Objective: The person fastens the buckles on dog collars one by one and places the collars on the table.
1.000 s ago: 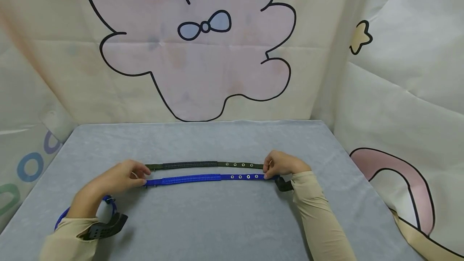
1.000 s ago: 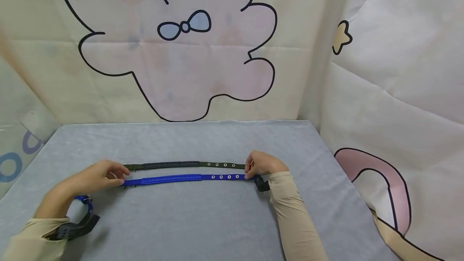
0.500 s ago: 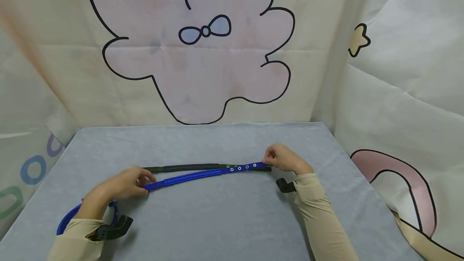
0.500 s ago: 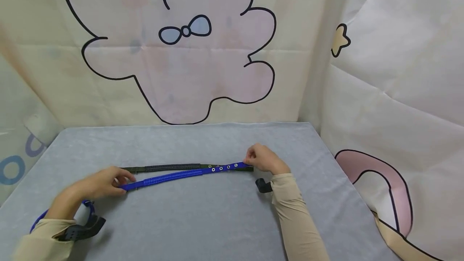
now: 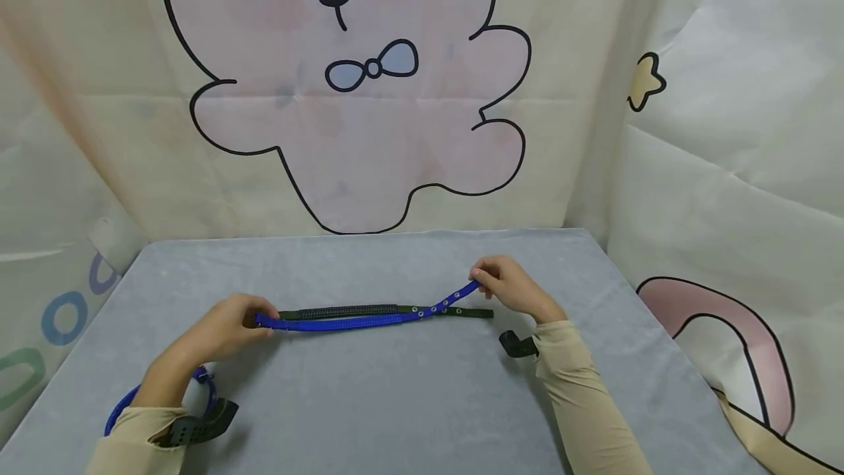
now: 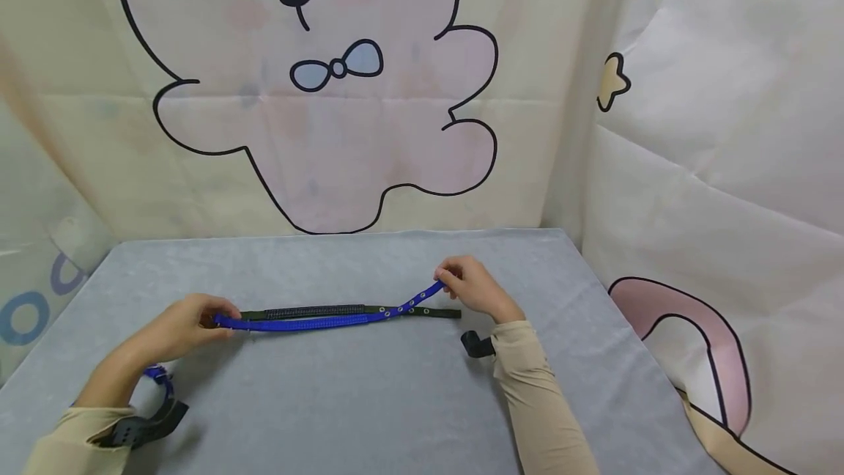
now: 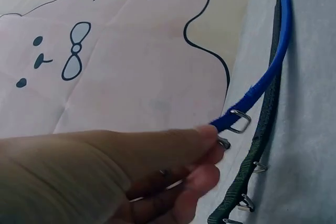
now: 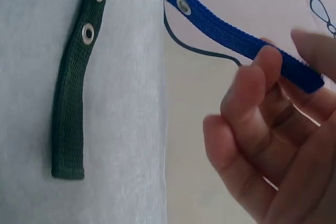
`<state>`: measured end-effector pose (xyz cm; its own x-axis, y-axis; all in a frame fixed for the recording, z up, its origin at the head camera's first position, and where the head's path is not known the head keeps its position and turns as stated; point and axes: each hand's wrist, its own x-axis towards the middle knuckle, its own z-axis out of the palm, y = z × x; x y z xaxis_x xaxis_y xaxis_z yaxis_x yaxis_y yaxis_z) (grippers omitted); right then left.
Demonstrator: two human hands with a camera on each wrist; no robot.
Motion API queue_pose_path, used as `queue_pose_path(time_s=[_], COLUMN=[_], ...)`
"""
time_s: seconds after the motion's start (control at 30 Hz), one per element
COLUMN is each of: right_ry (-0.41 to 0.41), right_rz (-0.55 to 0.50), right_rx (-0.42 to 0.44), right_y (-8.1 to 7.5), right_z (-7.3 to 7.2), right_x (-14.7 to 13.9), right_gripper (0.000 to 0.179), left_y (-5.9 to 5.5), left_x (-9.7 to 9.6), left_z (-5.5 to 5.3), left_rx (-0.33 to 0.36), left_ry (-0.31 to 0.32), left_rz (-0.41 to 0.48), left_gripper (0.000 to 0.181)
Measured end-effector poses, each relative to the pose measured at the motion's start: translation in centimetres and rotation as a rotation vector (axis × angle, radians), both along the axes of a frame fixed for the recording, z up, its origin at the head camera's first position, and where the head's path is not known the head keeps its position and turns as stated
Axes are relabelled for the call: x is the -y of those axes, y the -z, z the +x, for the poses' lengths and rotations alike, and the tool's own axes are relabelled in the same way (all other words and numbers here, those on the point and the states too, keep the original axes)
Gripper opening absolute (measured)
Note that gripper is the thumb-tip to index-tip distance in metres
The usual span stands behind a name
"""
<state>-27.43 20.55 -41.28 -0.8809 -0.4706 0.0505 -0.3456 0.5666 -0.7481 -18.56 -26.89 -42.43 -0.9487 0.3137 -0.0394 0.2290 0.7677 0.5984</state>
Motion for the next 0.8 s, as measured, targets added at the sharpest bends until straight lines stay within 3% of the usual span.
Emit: queue_pose_path(time_s=[0.3,0.5,0.63,0.8], right_ry=[-0.114,-0.147,-0.143,-0.157], right_rz=[-0.077,-0.077,-0.079,-0.120], right_rx=[0.039,0.045,0.039,-0.003], right_y=[0.5,1.4,1.4,0.6], right_z=[0.2,0.4,0.7,1.0], right_x=[0.5,1.2,1.4,2.3], right_gripper=[0.025,0.028,0.027,0.024], left_y=[-0.9,-0.5,-0.5,-1.4], left_x=[-0.3,-0.4,-0.9,-2.1], left_z=[0.3,0.4,0.7,0.8], left_rx=[0.039,-0.010,-0.070,-0.148], left_ry=[-0.050,-0.072,-0.099,-0.113], left_rz=[0.204,0.326,0.335,0.316], left_gripper=[0.026,0.024,0.021,0.022])
